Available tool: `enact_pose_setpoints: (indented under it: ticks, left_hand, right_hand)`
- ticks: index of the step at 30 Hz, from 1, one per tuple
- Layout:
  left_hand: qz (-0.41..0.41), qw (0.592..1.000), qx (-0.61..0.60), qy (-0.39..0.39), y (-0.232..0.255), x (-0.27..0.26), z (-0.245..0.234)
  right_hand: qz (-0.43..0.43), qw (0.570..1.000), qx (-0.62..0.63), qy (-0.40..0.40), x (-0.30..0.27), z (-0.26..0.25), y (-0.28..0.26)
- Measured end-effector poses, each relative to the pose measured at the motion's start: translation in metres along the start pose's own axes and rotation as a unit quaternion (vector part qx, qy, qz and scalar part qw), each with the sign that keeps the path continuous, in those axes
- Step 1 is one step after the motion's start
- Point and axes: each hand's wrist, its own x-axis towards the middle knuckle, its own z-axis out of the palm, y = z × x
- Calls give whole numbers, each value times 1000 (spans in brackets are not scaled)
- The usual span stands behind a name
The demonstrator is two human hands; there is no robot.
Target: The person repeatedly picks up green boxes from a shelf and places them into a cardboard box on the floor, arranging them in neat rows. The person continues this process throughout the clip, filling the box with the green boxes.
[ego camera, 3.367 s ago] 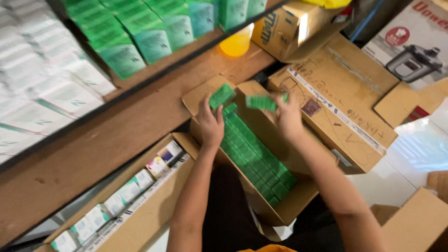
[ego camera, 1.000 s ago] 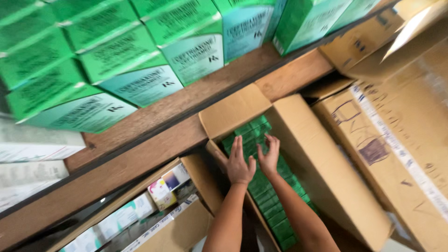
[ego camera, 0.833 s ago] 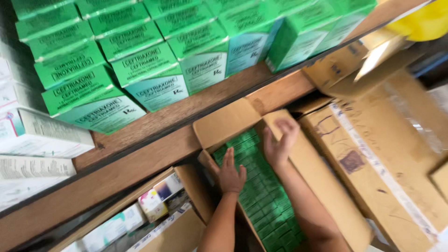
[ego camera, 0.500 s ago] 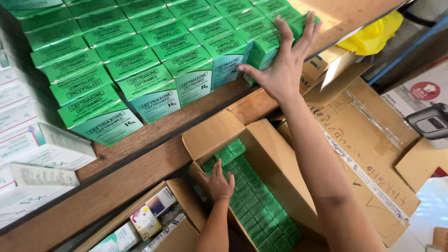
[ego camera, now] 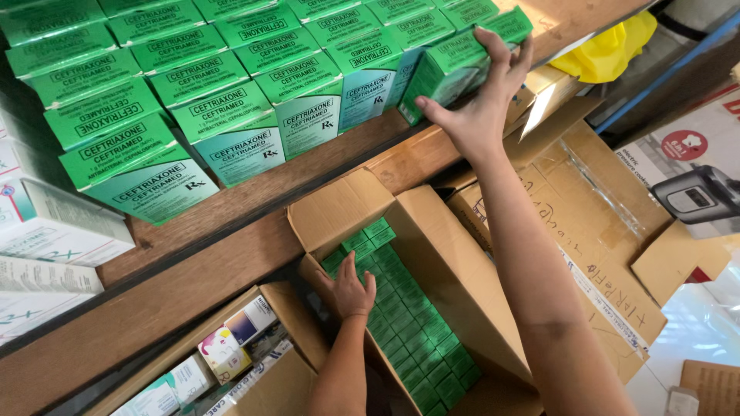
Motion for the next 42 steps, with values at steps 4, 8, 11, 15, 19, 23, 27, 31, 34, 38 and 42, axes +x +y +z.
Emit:
enact_pose_setpoints:
  ticks: [4, 8, 11, 15, 19, 23, 27, 31, 34, 38, 42]
  left_hand:
    - [-1, 1000, 5, -8, -2, -1, 2]
    - [-3, 1000, -11, -8, 2, 1, -1]
    - [-7, 1000, -20, -17, 7, 1, -13]
    - [73, 997, -14, 17, 19, 3, -26]
    - [182, 976, -117, 37, 16, -1, -34]
    - [115, 984, -117, -70, 11, -4, -21]
    - [132, 988, -70, -40, 4, -9, -5]
    - [8, 995, -39, -90, -1, -9, -2]
    - [47, 997, -51, 33, -2, -10, -1]
    - [35, 997, -44, 45, 2, -8, 0]
    - [43, 996, -42, 65, 8, -9, -3]
  right_hand:
    - [10, 992, 122, 28, 1, -3, -7]
    - [-8, 975, 202, 89, -3, -22, -11]
    - [-46, 973, 181, 136, -37, -41, -16]
    - [-46, 974, 220, 22, -141, -45, -29]
    - [158, 944, 261, -129, -270, 3, -32]
    - [159, 959, 182, -146, -360, 53, -19]
    - [227, 938, 233, -117, -411, 85, 5]
    - [349, 910, 218, -48, -438, 113, 17]
    - [394, 902, 171, -38, -459, 123, 14]
    - [407, 900, 137, -73, -481, 134, 8]
    - [404, 903, 42, -139, -491, 154, 15]
